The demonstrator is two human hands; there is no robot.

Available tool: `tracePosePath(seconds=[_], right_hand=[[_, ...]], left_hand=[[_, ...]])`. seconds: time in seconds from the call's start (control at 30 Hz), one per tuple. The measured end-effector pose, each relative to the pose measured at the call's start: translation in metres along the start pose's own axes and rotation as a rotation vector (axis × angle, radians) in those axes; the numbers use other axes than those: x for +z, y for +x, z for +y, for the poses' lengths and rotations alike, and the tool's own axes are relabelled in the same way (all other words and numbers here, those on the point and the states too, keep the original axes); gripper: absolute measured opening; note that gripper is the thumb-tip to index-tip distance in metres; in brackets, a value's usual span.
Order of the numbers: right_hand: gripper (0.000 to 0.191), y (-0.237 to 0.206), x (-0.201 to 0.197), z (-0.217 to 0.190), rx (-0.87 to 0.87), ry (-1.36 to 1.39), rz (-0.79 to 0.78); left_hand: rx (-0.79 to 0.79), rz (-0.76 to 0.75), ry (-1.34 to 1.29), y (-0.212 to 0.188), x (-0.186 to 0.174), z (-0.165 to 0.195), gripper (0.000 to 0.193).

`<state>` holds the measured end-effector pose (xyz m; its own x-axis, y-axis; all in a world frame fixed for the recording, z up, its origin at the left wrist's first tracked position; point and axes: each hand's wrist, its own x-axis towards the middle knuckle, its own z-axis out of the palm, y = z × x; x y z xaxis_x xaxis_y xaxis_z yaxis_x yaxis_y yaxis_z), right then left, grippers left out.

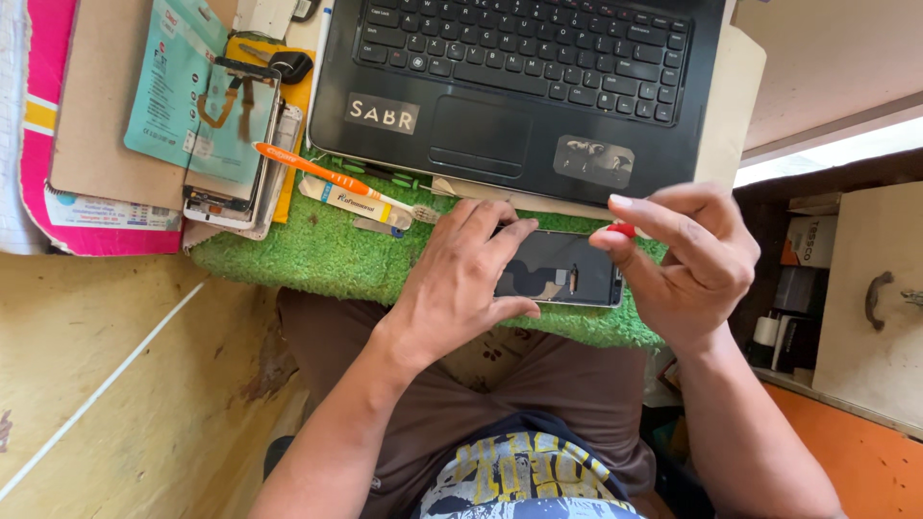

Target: The person uses a red-handled screwdriver to pry and separate the screen from the smartphone frame. They work along the edges and corners, gradually lifting the screen while holding the phone steady on their lap.

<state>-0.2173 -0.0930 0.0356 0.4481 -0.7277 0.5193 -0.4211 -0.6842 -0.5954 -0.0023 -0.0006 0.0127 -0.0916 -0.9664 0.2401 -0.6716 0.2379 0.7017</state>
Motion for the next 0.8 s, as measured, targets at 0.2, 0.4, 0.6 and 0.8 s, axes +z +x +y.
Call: tracePosePath(seconds=[0.2, 0.4, 0.6, 0.8], right_hand=[[0.027, 0.002, -0.004, -0.003, 0.174, 0.455, -0.095], [0.039, 0.008, 0.002, -0.010, -0.078, 0.011, 0.027], [0.035, 0.008, -0.009, -0.008, 0.203, 0.362, -0.084], [0.038, 0.001, -0.001, 0.000, -0.127, 0.108, -0.020]], left_hand=[[0.019, 0.011, -0.007, 0.000, 0.000, -0.001, 0.084], [0.005, -0.001, -0.007, 0.000, 0.000, -0.001, 0.084], [0.028, 0.019, -0.006, -0.001, 0.001, -0.002, 0.084], [0.021, 0.016, -0.010, 0.000, 0.002, -0.002, 0.084]])
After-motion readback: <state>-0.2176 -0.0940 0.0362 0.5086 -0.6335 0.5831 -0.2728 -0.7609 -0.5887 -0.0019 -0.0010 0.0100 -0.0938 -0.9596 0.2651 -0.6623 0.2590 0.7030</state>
